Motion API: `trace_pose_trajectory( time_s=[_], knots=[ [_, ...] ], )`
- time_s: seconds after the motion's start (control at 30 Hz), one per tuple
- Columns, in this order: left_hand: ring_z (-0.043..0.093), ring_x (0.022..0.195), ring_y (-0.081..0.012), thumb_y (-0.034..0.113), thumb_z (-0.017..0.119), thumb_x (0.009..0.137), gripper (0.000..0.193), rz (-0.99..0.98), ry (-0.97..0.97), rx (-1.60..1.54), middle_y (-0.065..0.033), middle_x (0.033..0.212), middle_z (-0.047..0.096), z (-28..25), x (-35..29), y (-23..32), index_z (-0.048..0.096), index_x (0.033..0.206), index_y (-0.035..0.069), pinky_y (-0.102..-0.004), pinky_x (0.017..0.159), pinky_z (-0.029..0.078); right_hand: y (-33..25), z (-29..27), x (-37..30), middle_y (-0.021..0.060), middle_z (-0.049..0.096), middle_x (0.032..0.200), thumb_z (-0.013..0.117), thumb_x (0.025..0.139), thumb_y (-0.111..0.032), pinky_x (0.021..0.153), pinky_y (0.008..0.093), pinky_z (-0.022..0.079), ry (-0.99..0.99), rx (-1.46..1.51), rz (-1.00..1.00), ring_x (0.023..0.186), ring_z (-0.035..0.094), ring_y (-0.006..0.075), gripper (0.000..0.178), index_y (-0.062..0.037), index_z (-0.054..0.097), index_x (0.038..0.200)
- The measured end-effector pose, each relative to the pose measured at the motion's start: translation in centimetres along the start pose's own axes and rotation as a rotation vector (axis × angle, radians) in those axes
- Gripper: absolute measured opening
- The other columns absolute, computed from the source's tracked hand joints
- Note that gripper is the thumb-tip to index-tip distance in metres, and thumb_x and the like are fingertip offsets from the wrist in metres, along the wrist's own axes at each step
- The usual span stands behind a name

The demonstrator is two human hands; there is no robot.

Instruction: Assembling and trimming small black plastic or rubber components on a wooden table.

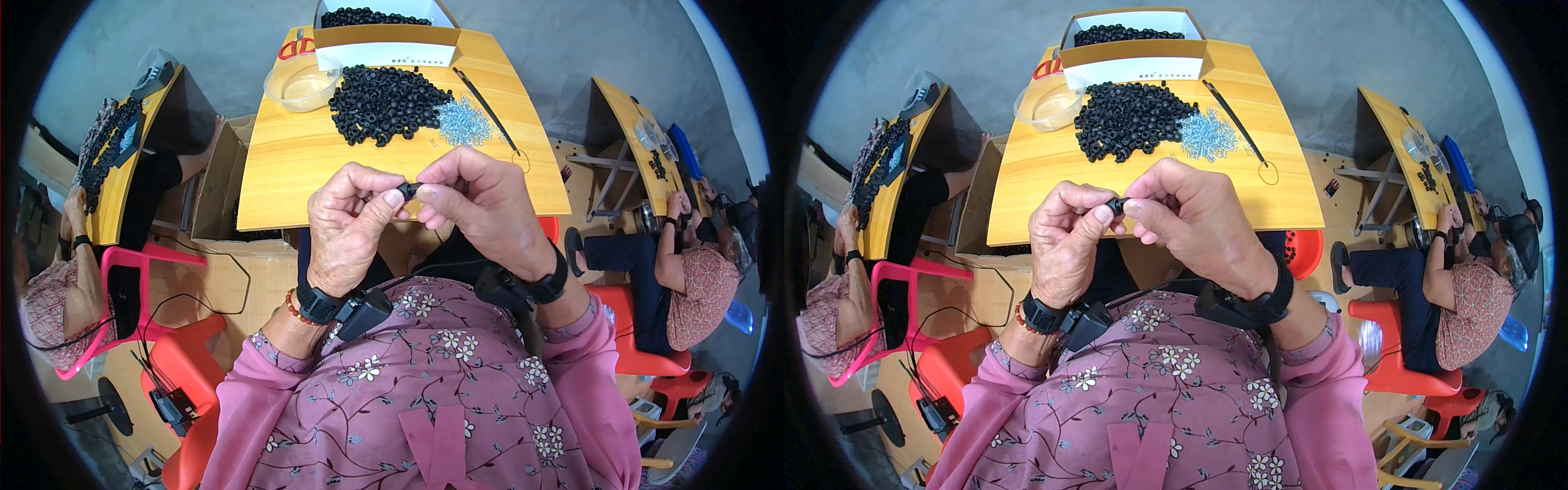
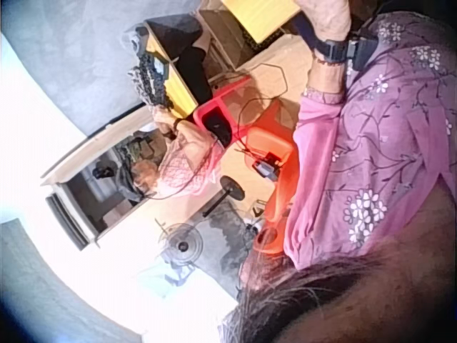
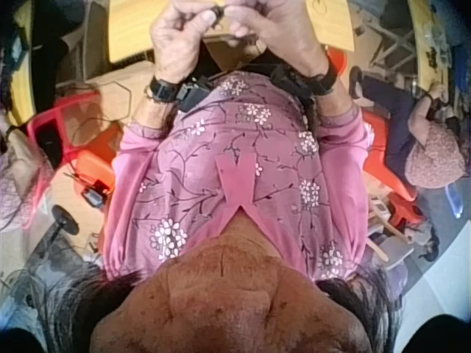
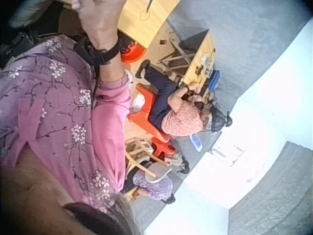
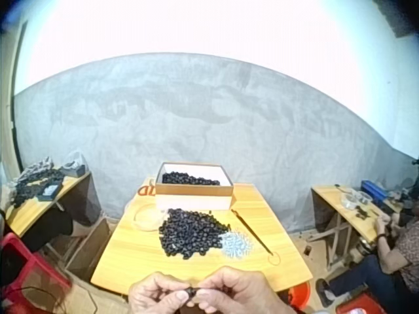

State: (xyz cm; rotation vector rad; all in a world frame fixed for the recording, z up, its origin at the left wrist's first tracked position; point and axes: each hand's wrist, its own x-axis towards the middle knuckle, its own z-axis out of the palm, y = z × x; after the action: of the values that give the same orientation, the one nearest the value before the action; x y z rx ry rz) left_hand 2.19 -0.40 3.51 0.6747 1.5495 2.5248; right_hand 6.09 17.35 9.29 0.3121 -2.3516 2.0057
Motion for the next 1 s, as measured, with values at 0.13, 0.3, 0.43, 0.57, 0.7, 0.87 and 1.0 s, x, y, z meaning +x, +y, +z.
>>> trace_pose_trajectory(
  time_s=[0.13,0.3,0.43,0.57,0.7,0.87,1.0],
  knots=[
    [0.063,0.078,-0.0143,-0.002,0.066,0.090,0.009,0.017,0.000,0.011,-0.0097,0.090,0.065,-0.05,0.02,-0.14,0.061,0.098,-0.002,-0.0281,0.073,0.055,0.22,0.42,-0.02,0.0009,0.063,0.076,0.065,0.091,-0.001,0.059,0.0207,0.049,0.056,-0.026,-0.063,0.066,0.059,0.0051,0.004,0.0012,0.062,0.093],
    [0.063,0.078,-0.0139,-0.001,0.067,0.089,0.010,0.020,0.002,0.035,-0.0095,0.090,0.065,-0.04,-0.07,0.02,0.061,0.098,-0.002,-0.0280,0.073,0.055,0.12,0.38,0.11,0.0010,0.063,0.077,0.065,0.090,0.000,0.059,0.0205,0.049,0.046,0.011,-0.048,0.066,0.059,0.0049,0.003,0.0011,0.063,0.092],
    [0.063,0.078,-0.0138,-0.002,0.067,0.089,0.010,0.025,0.001,0.033,-0.0095,0.090,0.065,0.07,-0.10,0.19,0.061,0.098,-0.002,-0.0279,0.073,0.055,0.32,0.49,0.21,-0.0001,0.063,0.077,0.066,0.089,0.000,0.058,0.0193,0.048,0.063,0.056,-0.052,0.066,0.059,0.0037,0.005,0.0012,0.064,0.092],
    [0.063,0.079,-0.0137,-0.002,0.067,0.089,0.011,0.029,0.011,0.043,-0.0093,0.090,0.065,0.08,-0.11,0.26,0.061,0.098,-0.001,-0.0280,0.073,0.056,0.39,1.06,0.22,-0.0012,0.064,0.078,0.067,0.088,-0.001,0.057,0.0184,0.048,0.122,0.093,-0.060,0.066,0.058,0.0026,0.006,0.0010,0.064,0.094],
    [0.064,0.079,-0.0138,-0.001,0.067,0.089,0.011,0.038,0.020,0.037,-0.0089,0.092,0.065,0.13,-0.05,0.15,0.061,0.098,-0.001,-0.0284,0.074,0.057,0.78,0.79,0.24,-0.0015,0.064,0.078,0.067,0.089,-0.001,0.057,0.0183,0.048,0.088,0.042,-0.076,0.066,0.058,0.0025,0.007,0.0008,0.065,0.095],
    [0.065,0.078,-0.0086,0.000,0.067,0.091,0.013,0.014,0.050,-0.041,-0.0065,0.091,0.068,0.30,0.05,0.17,0.063,0.102,-0.003,-0.0234,0.073,0.057,0.68,0.91,0.37,-0.0017,0.064,0.077,0.067,0.089,-0.001,0.057,0.0180,0.047,0.096,0.044,-0.079,0.065,0.058,0.0023,0.006,0.0006,0.065,0.094],
    [0.065,0.078,-0.0086,0.000,0.067,0.091,0.013,0.002,0.042,-0.029,-0.0067,0.091,0.068,0.06,-0.02,-0.01,0.063,0.104,-0.002,-0.0231,0.073,0.057,0.54,1.08,0.32,-0.0013,0.064,0.076,0.067,0.089,-0.001,0.057,0.0180,0.047,0.111,0.031,-0.069,0.065,0.058,0.0025,0.005,0.0006,0.065,0.092]
  ],
)
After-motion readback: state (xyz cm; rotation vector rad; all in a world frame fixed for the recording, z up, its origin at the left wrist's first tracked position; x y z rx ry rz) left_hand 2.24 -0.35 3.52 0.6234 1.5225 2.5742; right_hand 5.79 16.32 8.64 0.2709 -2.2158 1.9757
